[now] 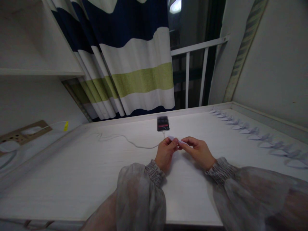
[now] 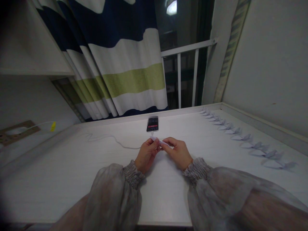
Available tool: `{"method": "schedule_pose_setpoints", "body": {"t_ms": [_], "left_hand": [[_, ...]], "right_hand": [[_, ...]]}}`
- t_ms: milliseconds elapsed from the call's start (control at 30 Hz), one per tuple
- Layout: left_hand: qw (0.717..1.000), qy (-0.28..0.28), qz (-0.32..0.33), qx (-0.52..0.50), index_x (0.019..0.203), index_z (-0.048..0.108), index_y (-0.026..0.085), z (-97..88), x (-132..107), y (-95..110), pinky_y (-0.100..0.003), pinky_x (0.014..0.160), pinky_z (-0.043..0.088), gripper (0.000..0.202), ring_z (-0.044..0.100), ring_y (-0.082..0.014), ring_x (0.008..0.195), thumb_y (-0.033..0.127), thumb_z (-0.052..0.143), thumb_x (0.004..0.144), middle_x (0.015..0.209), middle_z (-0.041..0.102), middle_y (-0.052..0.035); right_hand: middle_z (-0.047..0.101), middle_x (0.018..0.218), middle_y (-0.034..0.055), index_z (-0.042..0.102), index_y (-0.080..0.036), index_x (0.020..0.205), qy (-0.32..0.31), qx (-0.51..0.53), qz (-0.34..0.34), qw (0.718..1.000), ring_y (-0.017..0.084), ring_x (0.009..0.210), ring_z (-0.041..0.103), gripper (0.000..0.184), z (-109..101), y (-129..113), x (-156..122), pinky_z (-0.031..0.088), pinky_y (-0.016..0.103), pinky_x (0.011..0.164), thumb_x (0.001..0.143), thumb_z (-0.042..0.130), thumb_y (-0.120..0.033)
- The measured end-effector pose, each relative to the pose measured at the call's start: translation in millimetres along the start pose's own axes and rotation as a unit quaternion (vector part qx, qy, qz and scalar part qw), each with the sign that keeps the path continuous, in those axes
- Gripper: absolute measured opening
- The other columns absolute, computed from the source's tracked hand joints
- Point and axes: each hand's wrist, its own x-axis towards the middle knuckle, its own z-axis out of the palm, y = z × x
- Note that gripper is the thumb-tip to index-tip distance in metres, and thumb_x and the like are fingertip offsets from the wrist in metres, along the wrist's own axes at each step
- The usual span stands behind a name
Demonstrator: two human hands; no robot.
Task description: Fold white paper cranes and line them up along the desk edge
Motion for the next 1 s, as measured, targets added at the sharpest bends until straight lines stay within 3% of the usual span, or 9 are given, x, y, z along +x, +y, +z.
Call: {"method": "schedule_pose_setpoints", "body": {"t_ms": [167,233,333,400,500,567,700,800,1000], "left_hand": [[0.999,0.017,-0.032,0.018,0.068,0.051,0.012,-2.3,2,-4,-0.020,0.053,0.035,0.026,0.044,-0.0035,0.049,0.034,0.065,0.062,0.063,0.051,0.0022],[0.999,0.015,-0.036,0.036,0.066,0.052,0.011,-2.3,2,-5,-0.021,0.053,0.036,0.029,0.045,-0.0043,0.050,0.038,0.063,0.063,0.064,0.052,0.0006],[0.998,0.012,-0.038,0.041,0.069,0.055,0.010,-1.3,1,-4,-0.022,0.057,0.039,0.031,0.050,-0.0064,0.055,0.040,0.061,0.064,0.068,0.055,-0.0025],[0.998,0.018,-0.044,0.041,0.070,0.056,0.010,-1.4,1,-3,-0.022,0.058,0.040,0.030,0.052,-0.0075,0.057,0.039,0.062,0.063,0.069,0.056,-0.0032],[0.997,0.039,-0.047,0.045,0.064,0.055,0.010,-4.6,2,-3,-0.021,0.057,0.040,0.026,0.051,-0.0070,0.057,0.033,0.068,0.058,0.064,0.055,-0.0014],[0.997,0.057,-0.038,0.047,0.062,0.055,0.011,-8.9,5,-3,-0.020,0.056,0.039,0.024,0.049,-0.0060,0.055,0.029,0.069,0.055,0.060,0.054,0.0003],[0.996,0.061,-0.031,0.058,0.065,0.059,0.010,-18.9,9,3,-0.019,0.055,0.039,0.023,0.048,-0.0053,0.053,0.029,0.069,0.056,0.058,0.054,0.0009],[0.995,0.047,-0.037,0.077,0.067,0.061,0.009,-22.7,11,5,-0.019,0.055,0.039,0.024,0.048,-0.0055,0.054,0.028,0.070,0.055,0.060,0.056,-0.0004],[0.994,0.016,-0.043,0.098,0.068,0.063,0.009,-18.7,11,2,-0.021,0.054,0.040,0.025,0.050,-0.0069,0.054,0.027,0.072,0.052,0.063,0.059,-0.0025]], "right_hand": [[0.062,0.063,0.0017,0.060,-0.016,0.072,0.057,-0.150,-0.105,0.982,0.012,0.057,0.057,0.014,-7,5,1,0.043,0.023,0.056,0.077,0.050,-0.025],[0.062,0.065,0.0032,0.060,-0.016,0.073,0.059,-0.262,-0.198,0.943,0.013,0.059,0.055,0.015,-13,7,4,0.042,0.024,0.057,0.078,0.048,-0.022],[0.063,0.069,0.0053,0.061,-0.016,0.073,0.040,-0.404,-0.314,0.858,0.014,0.060,0.053,0.016,-21,7,8,0.039,0.027,0.059,0.079,0.046,-0.019],[0.062,0.068,0.0060,0.061,-0.015,0.073,0.021,-0.459,-0.354,0.814,0.014,0.059,0.051,0.016,-21,6,9,0.038,0.028,0.060,0.079,0.046,-0.016],[0.060,0.068,0.0073,0.060,-0.014,0.075,-0.025,-0.496,-0.377,0.782,0.015,0.060,0.050,0.020,-14,4,9,0.039,0.030,0.063,0.080,0.041,-0.012],[0.059,0.072,0.0091,0.060,-0.012,0.082,-0.049,-0.484,-0.373,0.790,0.017,0.066,0.051,0.018,-10,2,7,0.040,0.033,0.067,0.080,0.041,-0.013],[0.057,0.090,0.0130,0.054,-0.010,0.101,-0.099,-0.376,-0.349,0.852,0.021,0.083,0.050,0.031,-12,3,5,0.042,0.037,0.075,0.076,0.050,-0.028],[0.054,0.096,0.0121,0.051,-0.014,0.106,-0.105,-0.303,-0.327,0.889,0.019,0.089,0.049,0.029,-20,6,7,0.044,0.036,0.077,0.080,0.044,-0.023],[0.052,0.093,0.0082,0.054,-0.021,0.103,-0.103,-0.250,-0.318,0.909,0.017,0.087,0.050,0.027,-27,16,11,0.045,0.035,0.074,0.080,0.041,-0.015]]}}
